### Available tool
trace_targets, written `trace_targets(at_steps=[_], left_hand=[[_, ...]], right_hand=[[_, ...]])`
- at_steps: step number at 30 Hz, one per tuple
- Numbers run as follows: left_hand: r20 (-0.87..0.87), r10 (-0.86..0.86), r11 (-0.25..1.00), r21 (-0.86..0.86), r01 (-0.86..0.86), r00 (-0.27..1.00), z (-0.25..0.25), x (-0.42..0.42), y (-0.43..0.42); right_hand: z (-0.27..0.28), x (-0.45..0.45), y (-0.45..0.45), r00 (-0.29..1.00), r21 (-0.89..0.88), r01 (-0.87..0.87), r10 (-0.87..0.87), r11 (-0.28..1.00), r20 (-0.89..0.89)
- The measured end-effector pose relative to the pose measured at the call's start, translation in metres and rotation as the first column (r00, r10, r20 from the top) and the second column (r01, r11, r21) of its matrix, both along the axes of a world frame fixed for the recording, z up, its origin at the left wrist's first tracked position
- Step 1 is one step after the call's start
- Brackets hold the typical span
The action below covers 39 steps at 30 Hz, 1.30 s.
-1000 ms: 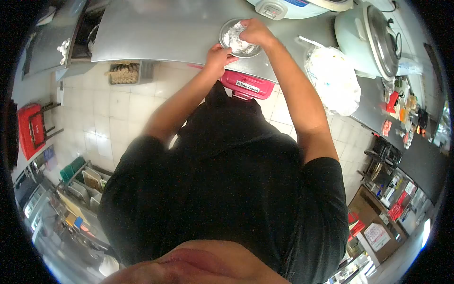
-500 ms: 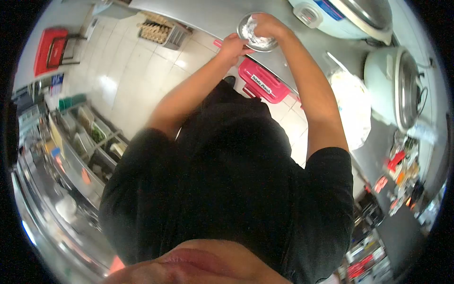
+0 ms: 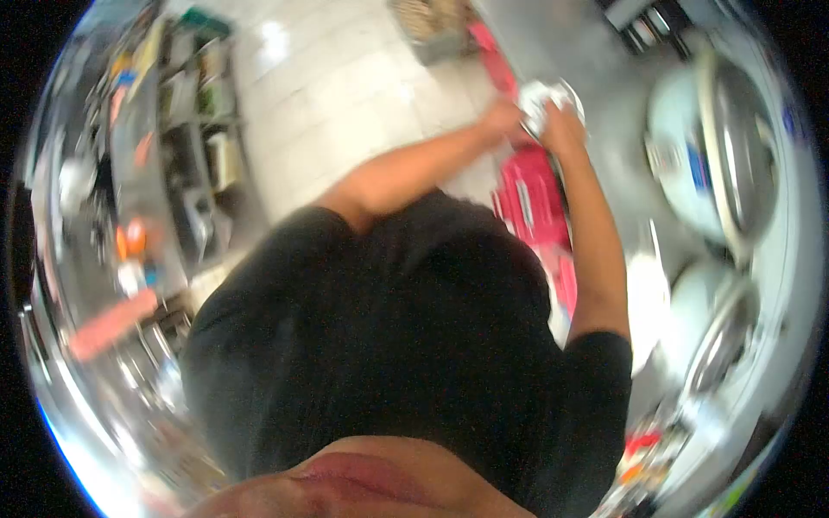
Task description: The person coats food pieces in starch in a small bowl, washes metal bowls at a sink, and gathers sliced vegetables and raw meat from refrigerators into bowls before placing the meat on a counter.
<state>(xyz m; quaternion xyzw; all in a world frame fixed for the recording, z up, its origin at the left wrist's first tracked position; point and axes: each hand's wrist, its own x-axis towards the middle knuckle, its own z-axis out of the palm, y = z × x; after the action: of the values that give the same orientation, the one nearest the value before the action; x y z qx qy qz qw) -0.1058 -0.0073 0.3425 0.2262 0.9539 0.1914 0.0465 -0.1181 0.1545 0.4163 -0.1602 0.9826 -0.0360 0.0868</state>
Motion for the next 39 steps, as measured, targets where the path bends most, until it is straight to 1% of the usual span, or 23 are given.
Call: trace_targets(at_steps=[1,2,3,5,8,11,12,13,15,17,19,21,22,23,24,25,27,30,33,34,37,38,39], left_hand=[[0.371,0.286,0.841,0.345,-0.417,0.884,-0.014,-0.004,0.001],[0.650,0.404,0.310,0.564,-0.765,0.643,-0.026,-0.008,0.001],[0.715,0.277,0.189,0.614,-0.766,0.642,-0.002,-0.003,-0.014],[0.852,0.082,0.031,0.517,-0.856,0.518,0.054,0.010,-0.049],[0.846,0.062,-0.020,0.532,-0.847,0.530,0.068,0.016,-0.110],[0.849,0.035,-0.149,0.526,-0.837,0.527,0.060,0.003,-0.176],[0.853,0.016,-0.200,0.514,-0.834,0.522,0.056,-0.003,-0.202],[0.829,0.040,-0.235,0.550,-0.801,0.557,0.053,-0.013,-0.229],[0.793,0.073,-0.304,0.595,-0.744,0.604,0.067,-0.013,-0.281],[0.790,0.100,-0.342,0.598,-0.725,0.605,0.083,-0.014,-0.336],[0.779,0.101,-0.399,0.601,-0.692,0.618,0.090,-0.017,-0.383],[0.773,0.139,-0.367,0.621,-0.693,0.619,0.083,-0.024,-0.437],[0.782,0.144,-0.372,0.611,-0.699,0.606,0.088,-0.021,-0.462],[0.791,0.139,-0.372,0.599,-0.709,0.596,0.098,-0.021,-0.483],[0.776,0.160,-0.388,0.618,-0.684,0.610,0.100,-0.024,-0.502],[0.761,0.188,-0.405,0.636,-0.657,0.621,0.101,-0.026,-0.520],[0.809,0.196,-0.477,0.572,-0.667,0.554,0.107,-0.028,-0.557],[0.785,0.237,-0.552,0.593,-0.586,0.572,0.100,-0.037,-0.614],[0.801,0.283,-0.581,0.580,-0.570,0.527,0.094,-0.052,-0.673],[0.802,0.296,-0.596,0.580,-0.555,0.519,0.090,-0.058,-0.694],[0.812,0.351,-0.635,0.572,-0.518,0.466,0.082,-0.073,-0.764],[0.819,0.371,-0.643,0.566,-0.515,0.437,0.079,-0.081,-0.786],[0.825,0.390,-0.649,0.561,-0.514,0.408,0.077,-0.091,-0.813]], right_hand=[[0.009,0.001,-0.023,1.000,0.039,0.022,-0.023,0.999,0.018],[0.006,-0.007,-0.042,0.996,0.133,0.034,-0.045,0.991,0.076],[0.016,-0.009,-0.063,0.994,0.119,0.023,-0.036,0.993,0.105],[0.037,-0.018,-0.099,0.984,0.082,-0.052,0.037,0.995,0.176],[0.023,-0.054,-0.145,0.983,-0.079,-0.118,0.127,0.990,0.130],[0.031,-0.085,-0.207,0.978,-0.196,-0.171,0.190,0.966,0.084],[0.039,-0.095,-0.235,0.975,-0.200,-0.197,0.213,0.960,0.066],[0.046,-0.106,-0.265,0.971,-0.203,-0.221,0.235,0.954,0.050],[0.063,-0.115,-0.319,0.961,-0.216,-0.261,0.274,0.941,0.029],[0.086,-0.119,-0.380,0.953,-0.261,-0.295,0.303,0.919,-0.010],[0.094,-0.134,-0.434,0.943,-0.293,-0.312,0.332,0.904,0.019],[0.118,-0.142,-0.491,0.905,-0.333,-0.363,0.414,0.870,0.097],[0.118,-0.148,-0.515,0.905,-0.392,-0.366,0.421,0.844,0.061],[0.127,-0.154,-0.539,0.862,-0.385,-0.433,0.499,0.815,0.086],[0.105,-0.176,-0.558,0.847,-0.404,-0.489,0.531,0.773,-0.009],[0.133,-0.167,-0.584,0.857,-0.304,-0.472,0.511,0.827,0.060],[0.144,-0.168,-0.628,0.854,-0.297,-0.509,0.517,0.808,-0.060],[0.143,-0.175,-0.699,0.812,-0.297,-0.582,0.560,0.757,-0.163],[0.128,-0.196,-0.770,0.750,-0.284,-0.638,0.661,0.716,-0.015],[0.114,-0.207,-0.795,0.731,-0.334,-0.635,0.682,0.696,0.031],[0.099,-0.241,-0.867,0.676,-0.481,-0.552,0.703,0.681,0.219],[0.088,-0.259,-0.895,0.677,-0.450,-0.569,0.702,0.689,0.220],[0.077,-0.268,-0.929,0.641,-0.442,-0.618,0.742,0.650,0.195]])
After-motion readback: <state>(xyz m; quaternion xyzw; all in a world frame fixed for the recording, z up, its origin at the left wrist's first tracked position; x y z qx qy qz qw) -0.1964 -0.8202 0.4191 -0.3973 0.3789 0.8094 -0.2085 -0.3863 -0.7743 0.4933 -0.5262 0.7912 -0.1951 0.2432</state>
